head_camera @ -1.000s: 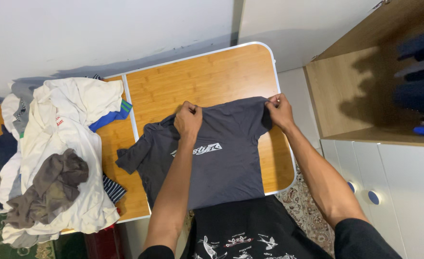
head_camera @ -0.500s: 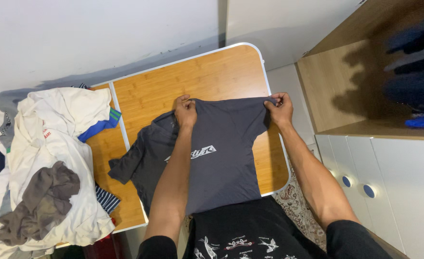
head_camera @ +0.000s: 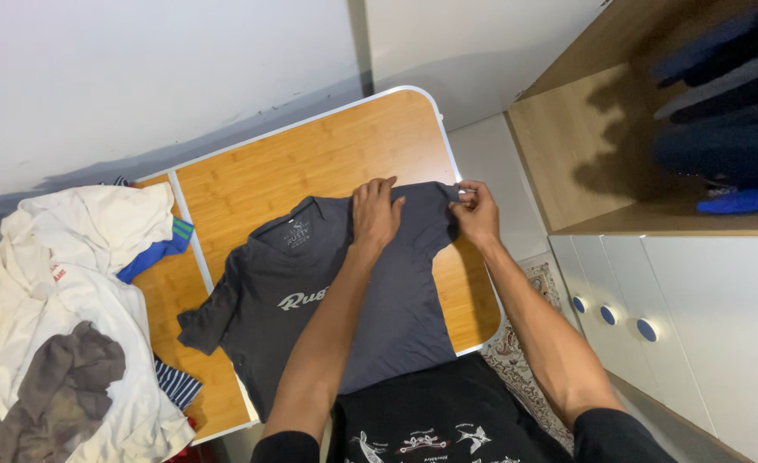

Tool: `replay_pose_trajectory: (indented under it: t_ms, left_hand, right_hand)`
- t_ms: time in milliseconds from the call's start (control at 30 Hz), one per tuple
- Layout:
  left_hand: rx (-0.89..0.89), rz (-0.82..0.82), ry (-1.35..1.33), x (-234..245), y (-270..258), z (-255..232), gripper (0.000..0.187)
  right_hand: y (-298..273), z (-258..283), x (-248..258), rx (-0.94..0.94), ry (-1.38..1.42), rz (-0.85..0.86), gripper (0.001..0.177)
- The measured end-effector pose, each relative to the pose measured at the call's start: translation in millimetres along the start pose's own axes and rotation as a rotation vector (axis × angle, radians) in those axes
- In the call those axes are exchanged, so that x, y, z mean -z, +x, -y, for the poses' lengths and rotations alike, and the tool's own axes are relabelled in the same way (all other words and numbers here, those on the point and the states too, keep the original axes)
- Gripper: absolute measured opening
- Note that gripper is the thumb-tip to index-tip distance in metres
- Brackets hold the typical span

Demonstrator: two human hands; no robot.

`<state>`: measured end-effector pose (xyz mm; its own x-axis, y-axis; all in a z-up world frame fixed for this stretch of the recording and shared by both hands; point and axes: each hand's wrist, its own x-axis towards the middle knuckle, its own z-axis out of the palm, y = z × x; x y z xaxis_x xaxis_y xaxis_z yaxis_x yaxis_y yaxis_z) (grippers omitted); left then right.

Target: The person smooths a dark gray t-shirt on a wooden table, retrieves a wire hanger from a wardrobe, and hangs the shirt. They then smooth a brown t-shirt on the table, retrieve another hanger, and hang the second shirt in the wardrobe.

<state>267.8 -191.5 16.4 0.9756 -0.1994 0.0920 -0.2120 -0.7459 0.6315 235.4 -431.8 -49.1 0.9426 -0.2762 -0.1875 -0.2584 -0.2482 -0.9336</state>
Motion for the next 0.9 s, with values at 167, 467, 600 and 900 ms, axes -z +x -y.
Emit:
replay_pose_trajectory:
  t_ms: [167,467,600,900]
  left_hand:
    - [-0.16,0.229,-0.152,-35.5,47.1,-23.4,0.078]
    - [0.163,0.735,-0.054,-6.5,87.4,-51.2,0.054]
    - [0.154,0.647,-0.229,1.7,90.1,-50.1,0.039]
    - [0.133,0.492,-0.388,-11.4,98.7,-50.9,0.037]
  right_hand:
    - [-2.6,15.6,6.3,0.106,0.197,0.206,0.052]
    - [-6.3,60.2,14.3,-0.029,0.32,0.307,0.057]
    - [-23.0,68.4,16.6,-0.104,0.069,0.359,0.056]
    - [-48.5,29.8,32.2,-0.026,-0.194,0.254,0.016]
